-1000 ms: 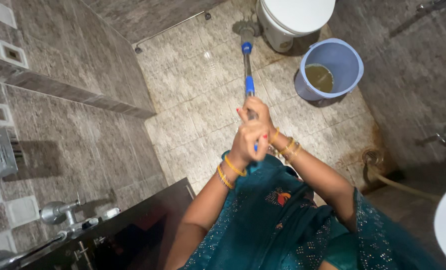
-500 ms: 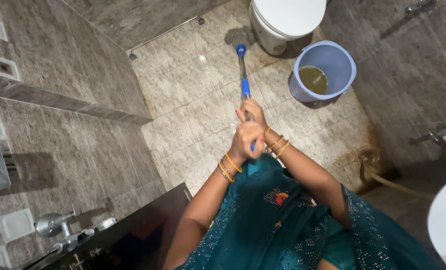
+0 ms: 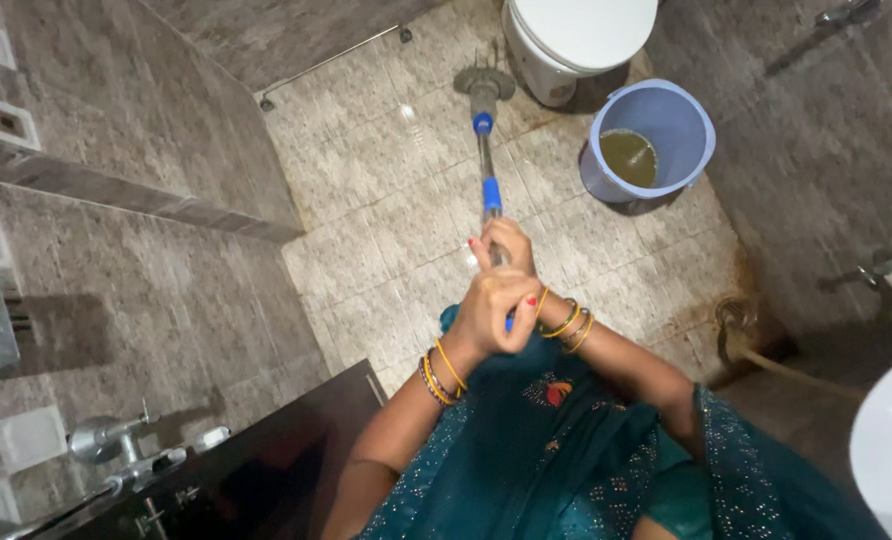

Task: The person mops the tiled bathroom floor using a blue mop and a bucket of water. They repeatedly dip the mop into the bucket and scrub the floor around the toilet and sink.

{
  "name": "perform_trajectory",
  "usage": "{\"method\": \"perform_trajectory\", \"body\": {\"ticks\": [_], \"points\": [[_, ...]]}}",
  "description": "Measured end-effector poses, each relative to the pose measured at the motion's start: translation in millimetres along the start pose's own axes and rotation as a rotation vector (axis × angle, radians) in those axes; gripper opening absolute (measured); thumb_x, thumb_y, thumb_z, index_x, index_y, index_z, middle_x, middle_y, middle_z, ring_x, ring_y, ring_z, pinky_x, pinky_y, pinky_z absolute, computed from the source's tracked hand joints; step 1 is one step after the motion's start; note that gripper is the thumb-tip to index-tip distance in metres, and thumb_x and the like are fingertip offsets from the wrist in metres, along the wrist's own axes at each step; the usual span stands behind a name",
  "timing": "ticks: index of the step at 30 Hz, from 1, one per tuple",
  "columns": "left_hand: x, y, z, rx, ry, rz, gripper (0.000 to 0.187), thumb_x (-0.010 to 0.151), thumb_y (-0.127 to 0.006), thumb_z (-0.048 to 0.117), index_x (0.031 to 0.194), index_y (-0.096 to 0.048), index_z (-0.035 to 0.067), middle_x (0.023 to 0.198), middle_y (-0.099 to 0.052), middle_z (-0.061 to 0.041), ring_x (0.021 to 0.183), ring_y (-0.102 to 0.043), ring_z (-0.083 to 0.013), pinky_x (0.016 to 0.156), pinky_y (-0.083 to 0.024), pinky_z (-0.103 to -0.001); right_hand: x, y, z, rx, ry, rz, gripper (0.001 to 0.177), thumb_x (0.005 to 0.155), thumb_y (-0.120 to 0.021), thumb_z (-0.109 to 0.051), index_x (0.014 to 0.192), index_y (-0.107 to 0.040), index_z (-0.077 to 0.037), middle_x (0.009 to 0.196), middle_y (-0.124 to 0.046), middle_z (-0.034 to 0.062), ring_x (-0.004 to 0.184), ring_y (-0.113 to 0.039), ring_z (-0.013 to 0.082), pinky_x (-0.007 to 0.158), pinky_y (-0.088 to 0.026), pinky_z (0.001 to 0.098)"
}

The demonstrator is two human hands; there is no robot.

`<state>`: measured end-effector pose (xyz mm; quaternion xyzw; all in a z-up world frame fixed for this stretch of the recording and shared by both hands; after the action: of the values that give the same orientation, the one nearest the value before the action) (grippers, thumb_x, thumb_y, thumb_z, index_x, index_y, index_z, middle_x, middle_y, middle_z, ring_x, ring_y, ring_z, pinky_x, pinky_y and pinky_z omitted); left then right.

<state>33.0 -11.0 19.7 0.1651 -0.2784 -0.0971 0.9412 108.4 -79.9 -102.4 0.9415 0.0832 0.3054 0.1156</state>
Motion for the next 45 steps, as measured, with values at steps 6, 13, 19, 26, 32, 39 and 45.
{"method": "perform_trajectory", "body": {"ticks": [6,13,19,26,32,39,45], "points": [[-4,-13,-16,0.025,-0.108,0.059,0.011,0.075,-0.058,0.01,0.068,-0.052,0.005,0.065,-0.051,-0.014,0.062,-0.055,-0.0347,0.063,-0.046,-0.044,-8,0,27,0.025,0.223,0.004,0.03,0.084,-0.071,0.006,0.07,-0.047,-0.006,0.071,-0.055,0.0099,0.07,-0.055,0.0289,0.069,-0.043,0.0405],[10,-35,-88,0.088,-0.063,0.029,0.009,0.079,-0.058,0.008,0.082,-0.061,0.001,0.074,-0.06,-0.016,0.073,-0.061,-0.0359,0.075,-0.051,-0.044,16,-6,85,0.106,0.07,-0.036,0.025,0.089,-0.072,0.005,0.076,-0.052,-0.003,0.077,-0.056,0.0109,0.073,-0.056,0.0265,0.071,-0.047,0.0365],[11,-41,-56,0.09,-0.013,-0.024,0.007,0.082,-0.058,0.009,0.077,-0.06,0.003,0.07,-0.058,-0.017,0.072,-0.062,-0.0366,0.074,-0.05,-0.045,20,12,35,0.105,-0.01,-0.014,0.027,0.089,-0.072,0.005,0.075,-0.05,-0.001,0.075,-0.056,0.0104,0.072,-0.054,0.0257,0.071,-0.045,0.0362],[-3,-9,15,0.0,-0.085,0.033,0.015,0.085,-0.06,0.012,0.075,-0.055,0.003,0.069,-0.054,-0.015,0.066,-0.057,-0.0345,0.067,-0.047,-0.044,-7,8,-11,0.052,0.031,0.014,0.033,0.082,-0.075,0.003,0.068,-0.046,-0.004,0.068,-0.05,0.0099,0.064,-0.05,0.0271,0.065,-0.041,0.0385],[-10,-1,-17,-0.051,-0.268,0.199,0.027,0.082,-0.062,0.018,0.063,-0.049,0.004,0.063,-0.046,-0.011,0.056,-0.051,-0.0316,0.055,-0.042,-0.042,-10,-14,38,0.079,0.206,-0.021,0.032,0.082,-0.073,0.004,0.068,-0.048,-0.007,0.069,-0.053,0.0083,0.065,-0.052,0.0267,0.063,-0.042,0.0379],[-14,-18,-111,0.106,-0.02,0.105,0.02,0.088,-0.057,0.008,0.07,-0.053,0.002,0.068,-0.051,-0.016,0.068,-0.055,-0.0364,0.069,-0.046,-0.044,6,-32,120,-0.123,0.074,-0.122,0.022,0.083,-0.077,-0.009,0.077,-0.056,-0.007,0.099,-0.068,0.0153,0.097,-0.062,0.0333,0.092,-0.043,0.0455],[-20,2,-76,0.06,-0.006,0.161,0.015,0.085,-0.053,0.005,0.07,-0.052,0.003,0.068,-0.052,-0.016,0.067,-0.054,-0.0349,0.068,-0.046,-0.045,-1,-39,90,-0.219,0.02,-0.138,0.022,0.093,-0.078,-0.018,0.087,-0.061,-0.007,0.114,-0.071,0.0131,0.13,-0.057,0.0365,0.123,-0.013,0.0597]]}}
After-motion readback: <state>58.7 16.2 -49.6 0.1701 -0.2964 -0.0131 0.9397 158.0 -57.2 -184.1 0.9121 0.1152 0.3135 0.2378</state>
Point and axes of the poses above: each hand's wrist, its own x-axis towards the middle knuckle, its own y-axis out of the back of the hand, z = x × y, the point moved 4 cm from there along x, towards the middle knuckle
